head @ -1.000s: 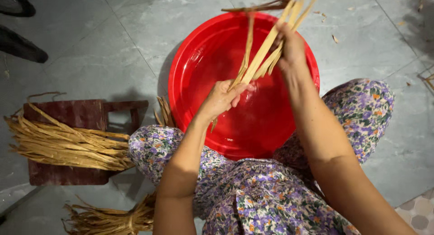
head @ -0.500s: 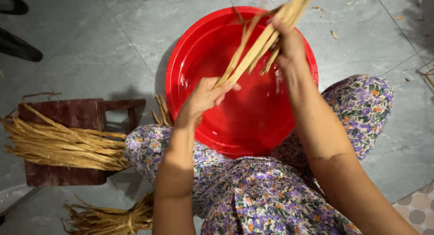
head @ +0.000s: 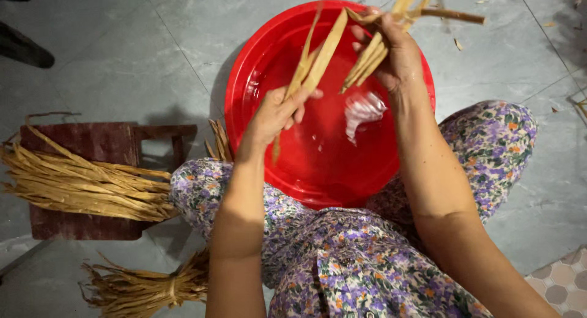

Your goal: The person sits on the floor and repeatedly submerges bundles of dried bamboo strips into a red basin of water. They agitate the strips by hand to ensure they are fully wetted, then lift them out and place them on a nearby stool before repeating the process with more strips.

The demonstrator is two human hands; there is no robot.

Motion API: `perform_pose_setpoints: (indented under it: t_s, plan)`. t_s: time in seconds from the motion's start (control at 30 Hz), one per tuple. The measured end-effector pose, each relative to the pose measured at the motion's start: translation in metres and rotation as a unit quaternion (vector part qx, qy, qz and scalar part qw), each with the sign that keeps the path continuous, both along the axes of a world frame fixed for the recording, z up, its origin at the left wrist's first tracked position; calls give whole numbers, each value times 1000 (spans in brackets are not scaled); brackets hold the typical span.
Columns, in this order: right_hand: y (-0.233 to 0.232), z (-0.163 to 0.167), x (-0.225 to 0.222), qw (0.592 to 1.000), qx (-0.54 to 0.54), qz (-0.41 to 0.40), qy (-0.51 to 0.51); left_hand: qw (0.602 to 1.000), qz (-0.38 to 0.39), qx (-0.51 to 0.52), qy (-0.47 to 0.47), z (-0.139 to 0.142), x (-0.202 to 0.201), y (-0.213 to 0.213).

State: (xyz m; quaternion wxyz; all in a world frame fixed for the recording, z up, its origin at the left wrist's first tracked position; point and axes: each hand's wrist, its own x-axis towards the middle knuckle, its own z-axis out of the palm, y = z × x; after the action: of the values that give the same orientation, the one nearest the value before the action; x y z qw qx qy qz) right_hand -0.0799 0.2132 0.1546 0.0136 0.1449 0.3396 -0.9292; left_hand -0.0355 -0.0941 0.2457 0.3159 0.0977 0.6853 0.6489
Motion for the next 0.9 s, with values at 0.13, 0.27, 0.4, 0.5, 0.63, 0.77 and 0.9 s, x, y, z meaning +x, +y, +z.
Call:
perform_pose_setpoints:
  t_s: [0.13, 0.27, 0.4, 0.5, 0.63, 0.77, 0.9]
  plan:
    - [10, -14, -6, 997, -22, -72, 6, 994, 75, 82, -10, -19, -5, -2]
    - [-8, -23, 0, 1000, 18, 15, -10, 983, 108, 146, -8, -47, -11, 3]
    - [-62, -15, 22, 977, 140, 146, -68, 991, 89, 93, -28, -78, -15, 19]
    - [-81, 5, 30, 972, 171, 159, -35, 994, 74, 58, -56, -87, -19, 23]
    - [-81, 29, 30, 981, 148, 115, -54, 992, 109, 40, -55, -77, -25, 15]
    - [-92, 29, 36, 978, 137, 154, -23, 990, 108, 78, -37, -70, -25, 10]
    - [-114, 17, 49, 955, 203, 215, -38, 972, 108, 192, -79, -80, -25, 16]
